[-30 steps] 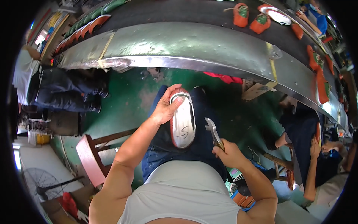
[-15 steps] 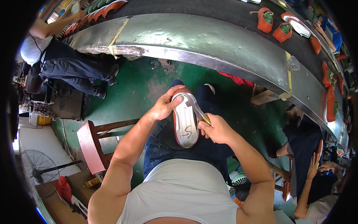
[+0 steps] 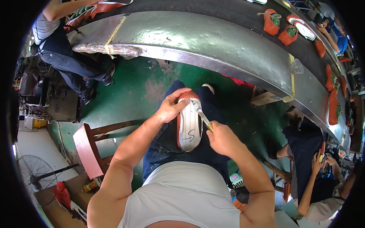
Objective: The person pulls and adjusts the upper of various shoes around a last using lasting pliers.
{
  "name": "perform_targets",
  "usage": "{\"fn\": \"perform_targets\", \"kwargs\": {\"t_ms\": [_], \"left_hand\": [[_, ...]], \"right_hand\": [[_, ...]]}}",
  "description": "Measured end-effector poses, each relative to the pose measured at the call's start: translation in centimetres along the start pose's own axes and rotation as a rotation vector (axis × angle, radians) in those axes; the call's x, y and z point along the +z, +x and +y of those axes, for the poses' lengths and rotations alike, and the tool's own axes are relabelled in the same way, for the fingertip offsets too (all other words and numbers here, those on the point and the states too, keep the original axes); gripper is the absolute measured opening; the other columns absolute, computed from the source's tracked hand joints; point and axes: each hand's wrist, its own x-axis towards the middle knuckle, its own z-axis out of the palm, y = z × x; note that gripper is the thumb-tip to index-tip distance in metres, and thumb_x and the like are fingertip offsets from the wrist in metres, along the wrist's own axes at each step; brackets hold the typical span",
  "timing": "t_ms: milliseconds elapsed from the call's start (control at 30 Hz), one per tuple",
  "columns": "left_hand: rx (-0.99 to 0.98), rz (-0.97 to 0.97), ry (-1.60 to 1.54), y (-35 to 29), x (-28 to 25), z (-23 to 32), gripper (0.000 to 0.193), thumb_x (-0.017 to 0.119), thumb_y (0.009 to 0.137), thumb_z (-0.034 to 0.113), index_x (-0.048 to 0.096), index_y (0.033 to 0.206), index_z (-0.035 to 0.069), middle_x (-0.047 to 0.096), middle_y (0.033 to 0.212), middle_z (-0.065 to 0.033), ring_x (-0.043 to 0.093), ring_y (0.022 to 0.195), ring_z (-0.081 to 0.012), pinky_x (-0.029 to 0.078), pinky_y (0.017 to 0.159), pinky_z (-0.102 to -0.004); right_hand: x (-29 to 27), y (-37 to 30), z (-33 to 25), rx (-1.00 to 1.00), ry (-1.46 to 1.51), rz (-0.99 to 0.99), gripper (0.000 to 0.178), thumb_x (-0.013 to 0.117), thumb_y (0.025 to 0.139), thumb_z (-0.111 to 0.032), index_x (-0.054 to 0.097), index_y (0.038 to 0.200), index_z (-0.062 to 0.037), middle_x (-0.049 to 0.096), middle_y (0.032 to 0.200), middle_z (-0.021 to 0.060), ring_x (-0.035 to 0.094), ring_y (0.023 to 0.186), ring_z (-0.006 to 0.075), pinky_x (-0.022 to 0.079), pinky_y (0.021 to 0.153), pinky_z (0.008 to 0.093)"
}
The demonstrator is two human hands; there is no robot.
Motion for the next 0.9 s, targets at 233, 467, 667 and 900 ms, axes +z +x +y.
{"fn": "perform_targets", "kwargs": {"t_ms": [233, 467, 667, 900], "left_hand": [[0.043, -0.088, 0.113, 0.3, 0.4, 1.1, 0.051, 0.064, 0.096, 0.008, 0.047, 0.144, 0.005, 0.063, 0.125, -0.0086, 0.059, 0.114, -0.0161, 0.047, 0.102, -0.0311], [-0.1, -0.492, 0.131, 2.0, -1.1, 2.9, 0.099, 0.053, 0.074, -0.013, 0.009, 0.161, 0.005, 0.048, 0.147, -0.0152, 0.05, 0.13, -0.0219, 0.038, 0.11, -0.0311], [-0.199, -0.059, 0.193, 1.3, 1.5, -1.4, 0.069, 0.055, 0.078, -0.003, 0.043, 0.146, -0.003, 0.062, 0.13, -0.0211, 0.061, 0.12, -0.0291, 0.047, 0.102, -0.0342], [-0.539, -0.374, -0.041, -3.6, 1.8, -0.6, 0.094, 0.051, 0.076, -0.007, 0.015, 0.161, 0.008, 0.045, 0.149, -0.0143, 0.05, 0.132, -0.022, 0.04, 0.109, -0.0328]], "right_hand": [[-0.8, 0.5, -1.0, -0.047, 0.305, 0.146, 0.023, 0.059, 0.098, -0.022, 0.057, 0.098, 0.0015, 0.068, 0.078, 0.017, 0.069, 0.073, 0.0332, 0.054, 0.07, 0.0413], [2.1, 2.9, 1.5, 0.013, 0.251, 0.386, 0.047, 0.081, 0.081, -0.034, 0.056, 0.1, 0.0016, 0.068, 0.086, 0.0177, 0.069, 0.079, 0.0356, 0.053, 0.074, 0.0417], [6.5, 4.8, 6.4, 0.138, 0.421, 0.338, 0.031, 0.072, 0.082, -0.013, 0.057, 0.105, 0.0011, 0.065, 0.089, 0.0095, 0.063, 0.083, 0.019, 0.052, 0.081, 0.0353], [6.7, 3.5, 9.2, 0.12, 0.536, 0.208, 0.031, 0.065, 0.077, -0.006, 0.057, 0.106, 0.0038, 0.067, 0.087, 0.0151, 0.067, 0.078, 0.0258, 0.054, 0.077, 0.0388]]}}
